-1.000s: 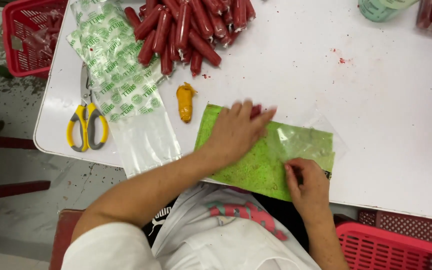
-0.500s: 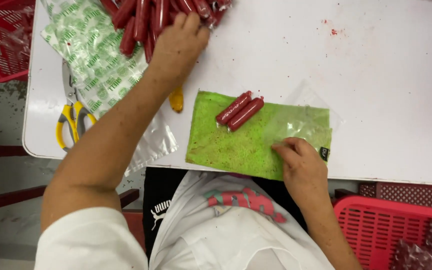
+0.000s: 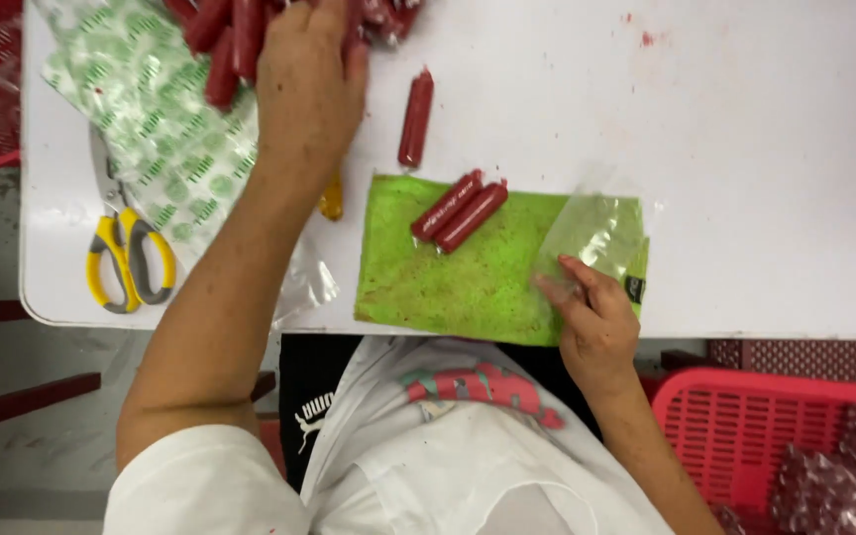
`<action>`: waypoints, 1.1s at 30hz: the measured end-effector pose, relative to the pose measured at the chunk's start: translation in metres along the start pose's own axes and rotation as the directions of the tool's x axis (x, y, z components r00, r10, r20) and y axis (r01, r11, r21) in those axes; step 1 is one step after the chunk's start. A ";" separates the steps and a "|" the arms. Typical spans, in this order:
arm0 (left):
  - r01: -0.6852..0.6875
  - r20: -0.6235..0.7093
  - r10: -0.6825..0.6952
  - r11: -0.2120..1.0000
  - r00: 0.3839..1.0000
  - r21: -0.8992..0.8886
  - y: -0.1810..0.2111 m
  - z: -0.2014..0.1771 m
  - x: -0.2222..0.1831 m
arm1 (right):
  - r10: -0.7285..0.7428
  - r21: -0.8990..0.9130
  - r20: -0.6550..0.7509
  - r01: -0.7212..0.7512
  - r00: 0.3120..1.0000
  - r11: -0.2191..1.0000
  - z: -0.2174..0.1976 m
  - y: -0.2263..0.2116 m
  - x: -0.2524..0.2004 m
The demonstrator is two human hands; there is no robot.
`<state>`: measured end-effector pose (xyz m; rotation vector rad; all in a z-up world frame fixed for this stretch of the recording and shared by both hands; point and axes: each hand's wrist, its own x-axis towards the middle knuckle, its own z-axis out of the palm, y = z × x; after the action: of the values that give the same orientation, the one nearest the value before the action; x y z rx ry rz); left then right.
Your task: A person is manually bagging small red sausages into clear plastic bags on a production line.
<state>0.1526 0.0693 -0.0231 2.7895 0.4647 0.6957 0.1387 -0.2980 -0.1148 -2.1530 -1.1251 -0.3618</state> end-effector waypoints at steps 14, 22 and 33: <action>-0.228 -0.225 0.225 0.974 0.948 0.014 -0.024 0.030 -0.061 | -0.055 -0.003 -0.075 0.055 0.996 0.998 0.011 0.012 0.002; -0.103 -0.272 0.127 0.990 0.954 0.101 -0.108 0.034 -0.006 | -0.016 0.039 -0.078 0.019 0.997 0.999 0.000 0.004 0.010; -0.386 0.047 0.393 0.915 0.918 -0.115 0.063 0.050 -0.116 | 0.037 0.142 0.047 -0.044 0.998 0.989 -0.015 -0.019 0.022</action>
<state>0.0951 -0.0371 -0.0963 2.8193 -0.1485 0.6726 0.1376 -0.2868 -0.0839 -2.0632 -1.0961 -0.2087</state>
